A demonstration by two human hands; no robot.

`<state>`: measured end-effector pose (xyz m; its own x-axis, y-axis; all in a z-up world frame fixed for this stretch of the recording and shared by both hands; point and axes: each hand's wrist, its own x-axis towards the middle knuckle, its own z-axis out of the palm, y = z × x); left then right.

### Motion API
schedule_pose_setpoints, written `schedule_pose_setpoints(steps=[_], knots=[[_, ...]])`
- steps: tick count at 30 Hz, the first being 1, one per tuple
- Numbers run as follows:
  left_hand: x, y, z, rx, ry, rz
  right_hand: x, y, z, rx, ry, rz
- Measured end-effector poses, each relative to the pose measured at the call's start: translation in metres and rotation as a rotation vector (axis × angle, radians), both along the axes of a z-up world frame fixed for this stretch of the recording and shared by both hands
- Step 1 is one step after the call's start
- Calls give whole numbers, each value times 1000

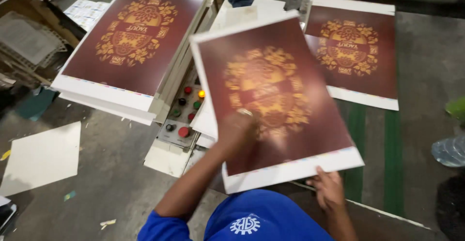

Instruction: The person repeatedly picks up large, maroon-colored printed sheets from a pile on the right side of a workbench and places them onto a stack on the left side. The task involves handling the sheets by hand and moving them between two locations on the table.

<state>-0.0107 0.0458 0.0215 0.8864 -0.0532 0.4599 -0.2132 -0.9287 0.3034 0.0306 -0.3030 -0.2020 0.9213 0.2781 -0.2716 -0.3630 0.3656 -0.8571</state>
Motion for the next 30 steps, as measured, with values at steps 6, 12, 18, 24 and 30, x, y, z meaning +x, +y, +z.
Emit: schedule_pose_setpoints(steps=[6, 12, 18, 24, 30], knots=[[-51, 193, -11, 369, -92, 581, -2, -94, -44, -70, -44, -269], [-98, 241, 48, 382, 199, 912, -19, -175, -33, -227, 38, -441], [-101, 249, 70, 196, 646, 876, -43, -204, -33, -237, 29, -490], [-111, 286, 51, 535, 278, 847, -41, -144, -13, -281, 8, -537], [-121, 285, 63, 603, -60, 822, 19, -101, -6, -250, -63, -461]])
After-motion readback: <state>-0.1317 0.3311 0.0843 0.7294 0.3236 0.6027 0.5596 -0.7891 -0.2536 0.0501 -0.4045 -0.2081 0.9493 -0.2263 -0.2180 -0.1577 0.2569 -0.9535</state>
